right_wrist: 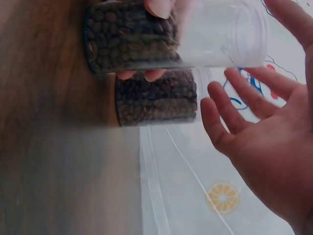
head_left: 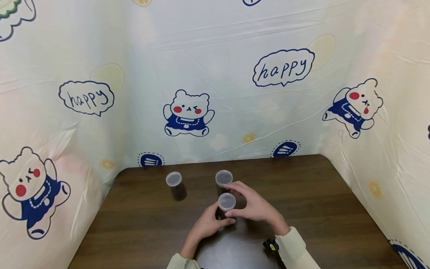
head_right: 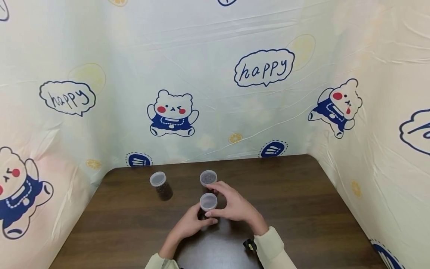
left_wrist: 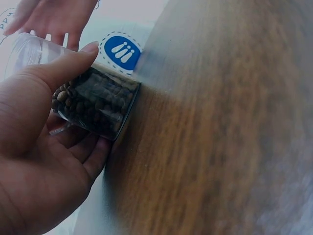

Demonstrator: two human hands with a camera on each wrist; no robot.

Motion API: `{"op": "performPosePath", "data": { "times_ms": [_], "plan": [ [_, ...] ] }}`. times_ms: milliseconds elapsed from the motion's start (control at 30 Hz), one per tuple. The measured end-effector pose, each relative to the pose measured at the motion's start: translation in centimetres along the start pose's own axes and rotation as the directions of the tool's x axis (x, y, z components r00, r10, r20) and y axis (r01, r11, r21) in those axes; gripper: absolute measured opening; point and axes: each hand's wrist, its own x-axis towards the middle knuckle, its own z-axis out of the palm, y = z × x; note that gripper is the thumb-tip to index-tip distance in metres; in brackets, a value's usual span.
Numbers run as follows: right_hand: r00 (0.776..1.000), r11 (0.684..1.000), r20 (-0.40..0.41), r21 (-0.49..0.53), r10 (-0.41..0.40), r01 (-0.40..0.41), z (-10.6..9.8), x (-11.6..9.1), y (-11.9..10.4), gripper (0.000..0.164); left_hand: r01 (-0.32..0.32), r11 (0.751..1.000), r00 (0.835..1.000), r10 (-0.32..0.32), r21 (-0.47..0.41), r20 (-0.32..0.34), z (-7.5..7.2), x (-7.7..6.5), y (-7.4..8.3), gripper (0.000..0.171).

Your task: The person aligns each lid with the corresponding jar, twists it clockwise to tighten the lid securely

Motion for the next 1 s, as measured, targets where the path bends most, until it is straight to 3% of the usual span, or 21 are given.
{"op": "performPosePath", "data": {
  "times_ms": [333, 667, 1000],
  "plan": [
    [0.999, 0.999, 0.033, 0.026, -0.025, 0.024, -0.5, -0.1, 0.4, 0.052, -0.009, 1.000, 1.000, 0.010, 0.015, -0.002, 0.1, 0.0, -0.1, 0.062],
    [0.998, 1.000, -0.060, -0.026, 0.003, -0.005, 0.5, 0.4, -0.4, 0.052, -0.011, 1.000, 1.000, 0.011, 0.003, -0.001, 0.1, 0.1, 0.0, 0.062],
    [1.000, 0.999, 0.008, 0.038, -0.006, 0.006, -0.3, 0.0, -0.1, 0.064, 0.002, 1.000, 1.000, -0.002, 0.001, 0.004, 0.1, 0.0, 0.1, 0.063]
  ]
}}
